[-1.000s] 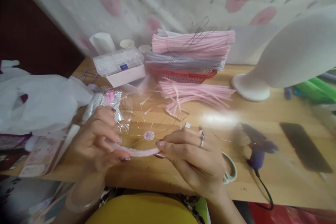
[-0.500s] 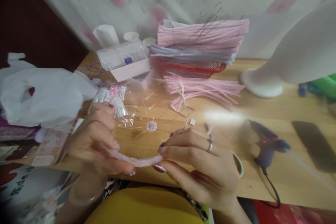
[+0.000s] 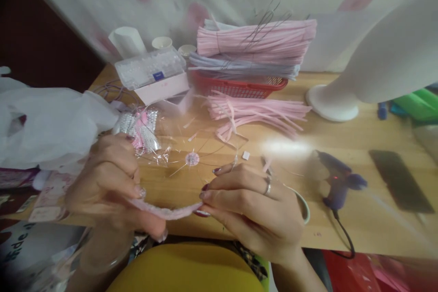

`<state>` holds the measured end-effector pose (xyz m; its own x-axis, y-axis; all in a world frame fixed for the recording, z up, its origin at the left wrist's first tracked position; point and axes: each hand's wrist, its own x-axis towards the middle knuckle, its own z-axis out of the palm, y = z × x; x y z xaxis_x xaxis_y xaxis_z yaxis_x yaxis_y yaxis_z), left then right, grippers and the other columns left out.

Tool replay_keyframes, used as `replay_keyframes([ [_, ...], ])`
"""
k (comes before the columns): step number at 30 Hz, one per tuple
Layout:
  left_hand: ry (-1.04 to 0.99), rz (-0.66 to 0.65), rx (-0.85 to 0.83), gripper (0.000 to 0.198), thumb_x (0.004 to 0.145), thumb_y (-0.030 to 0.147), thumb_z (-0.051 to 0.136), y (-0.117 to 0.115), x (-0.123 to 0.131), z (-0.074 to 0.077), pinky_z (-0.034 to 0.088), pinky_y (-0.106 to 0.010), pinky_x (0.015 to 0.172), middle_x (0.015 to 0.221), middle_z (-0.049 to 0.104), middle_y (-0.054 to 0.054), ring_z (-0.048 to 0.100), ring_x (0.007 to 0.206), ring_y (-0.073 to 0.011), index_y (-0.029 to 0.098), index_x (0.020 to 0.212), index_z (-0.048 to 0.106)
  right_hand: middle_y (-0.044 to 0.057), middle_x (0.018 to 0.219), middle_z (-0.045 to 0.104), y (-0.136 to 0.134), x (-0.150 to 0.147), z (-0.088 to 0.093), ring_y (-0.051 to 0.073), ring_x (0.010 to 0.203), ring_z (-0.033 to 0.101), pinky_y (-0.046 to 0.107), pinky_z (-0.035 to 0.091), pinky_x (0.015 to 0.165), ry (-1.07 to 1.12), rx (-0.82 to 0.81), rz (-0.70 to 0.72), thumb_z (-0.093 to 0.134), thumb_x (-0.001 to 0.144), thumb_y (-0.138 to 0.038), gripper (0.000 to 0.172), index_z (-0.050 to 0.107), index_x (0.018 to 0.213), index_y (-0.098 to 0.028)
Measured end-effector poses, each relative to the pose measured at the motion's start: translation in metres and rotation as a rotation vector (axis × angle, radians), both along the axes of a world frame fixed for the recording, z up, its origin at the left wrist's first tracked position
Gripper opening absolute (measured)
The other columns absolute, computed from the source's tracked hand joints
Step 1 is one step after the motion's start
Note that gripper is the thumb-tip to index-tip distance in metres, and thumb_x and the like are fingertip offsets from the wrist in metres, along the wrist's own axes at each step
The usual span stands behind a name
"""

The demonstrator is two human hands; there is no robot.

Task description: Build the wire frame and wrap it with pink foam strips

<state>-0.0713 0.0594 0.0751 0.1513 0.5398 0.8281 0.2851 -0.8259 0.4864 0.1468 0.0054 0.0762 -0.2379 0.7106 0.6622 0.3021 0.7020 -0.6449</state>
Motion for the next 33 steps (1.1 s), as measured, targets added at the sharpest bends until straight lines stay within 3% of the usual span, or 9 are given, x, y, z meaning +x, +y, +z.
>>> replay_keyframes([
  [6,0.053,0.016,-0.121,0.054,0.06,0.071,0.082,-0.006,-0.007,0.005,0.039,-0.042,0.067,0.053,0.044,0.005,0.043,0.053,-0.017,0.027,0.065,0.049,0.001,0.084,0.08,-0.001,0.002,0.0,0.021,0.07,0.076,0.038,0.067,0.071,-0.046,0.043,-0.04,0.072,0.086,-0.015,0.03,0.074,0.114,-0.027],
  [13,0.011,-0.038,-0.026,0.055,0.06,0.077,0.077,0.005,0.003,-0.004,0.038,-0.043,0.065,0.054,0.043,0.003,0.041,0.052,-0.0181,0.028,0.066,0.052,0.003,0.085,0.081,-0.001,0.005,0.001,0.021,0.071,0.077,0.038,0.068,0.074,-0.065,0.06,-0.064,0.071,0.086,-0.015,0.031,0.073,0.115,-0.026],
  [16,-0.059,0.107,0.012,0.056,0.074,0.082,0.058,0.007,-0.001,-0.012,0.042,-0.048,0.07,0.065,0.051,-0.002,0.05,0.065,-0.023,0.027,0.067,0.057,0.004,0.083,0.08,0.002,0.005,0.003,0.018,0.071,0.077,0.033,0.068,0.075,-0.084,0.048,-0.033,0.067,0.089,-0.012,0.024,0.073,0.109,-0.023],
  [18,-0.175,0.28,0.01,0.051,0.083,0.073,0.052,0.006,-0.013,-0.017,0.041,-0.049,0.07,0.07,0.052,-0.004,0.053,0.072,-0.0244,0.026,0.063,0.057,0.006,0.083,0.08,0.005,0.004,0.003,0.017,0.072,0.077,0.029,0.067,0.075,-0.117,0.043,0.004,0.065,0.09,-0.01,0.019,0.072,0.105,-0.02],
  [20,-0.291,0.453,-0.005,0.036,0.082,0.054,0.061,0.002,-0.031,-0.021,0.039,-0.046,0.065,0.068,0.051,-0.001,0.052,0.069,-0.0205,0.025,0.062,0.056,0.007,0.082,0.079,0.006,0.002,0.003,0.017,0.074,0.077,0.029,0.067,0.073,-0.138,0.029,0.021,0.064,0.09,-0.01,0.018,0.072,0.104,-0.019],
  [24,-0.232,0.576,-0.348,0.008,0.086,0.033,0.067,-0.013,-0.067,-0.036,0.04,-0.051,0.079,0.085,0.06,0.003,0.056,0.083,-0.0178,0.025,0.085,0.066,0.003,0.081,0.079,0.002,0.003,-0.001,0.016,0.073,0.076,0.027,0.066,0.076,-0.18,0.031,-0.027,0.066,0.089,-0.011,0.02,0.072,0.105,-0.022],
  [27,-0.216,0.713,-0.423,0.014,0.082,0.035,0.074,-0.026,-0.086,-0.053,0.046,-0.042,0.073,0.079,0.063,0.004,0.058,0.076,-0.0146,0.023,0.085,0.068,0.002,0.086,0.08,-0.005,0.011,-0.009,0.016,0.076,0.077,0.025,0.063,0.088,-0.217,0.069,-0.126,0.066,0.091,-0.016,0.02,0.075,0.108,-0.024],
  [29,-0.23,0.818,-0.442,0.02,0.075,0.035,0.08,-0.035,-0.097,-0.064,0.048,-0.032,0.063,0.073,0.063,0.003,0.057,0.065,-0.0121,0.021,0.08,0.067,0.003,0.093,0.081,-0.009,0.019,-0.019,0.017,0.084,0.077,0.027,0.06,0.095,-0.255,0.079,-0.183,0.064,0.093,-0.017,0.031,0.073,0.121,-0.025],
  [33,-0.2,0.871,-0.651,0.021,0.079,0.039,0.076,-0.051,-0.113,-0.079,0.048,-0.027,0.06,0.069,0.064,0.002,0.059,0.063,-0.0139,0.02,0.085,0.067,0.004,0.1,0.08,-0.013,0.022,-0.042,0.021,0.092,0.076,0.034,0.059,0.097,-0.293,0.13,-0.221,0.062,0.094,-0.014,0.038,0.068,0.13,-0.025],
])
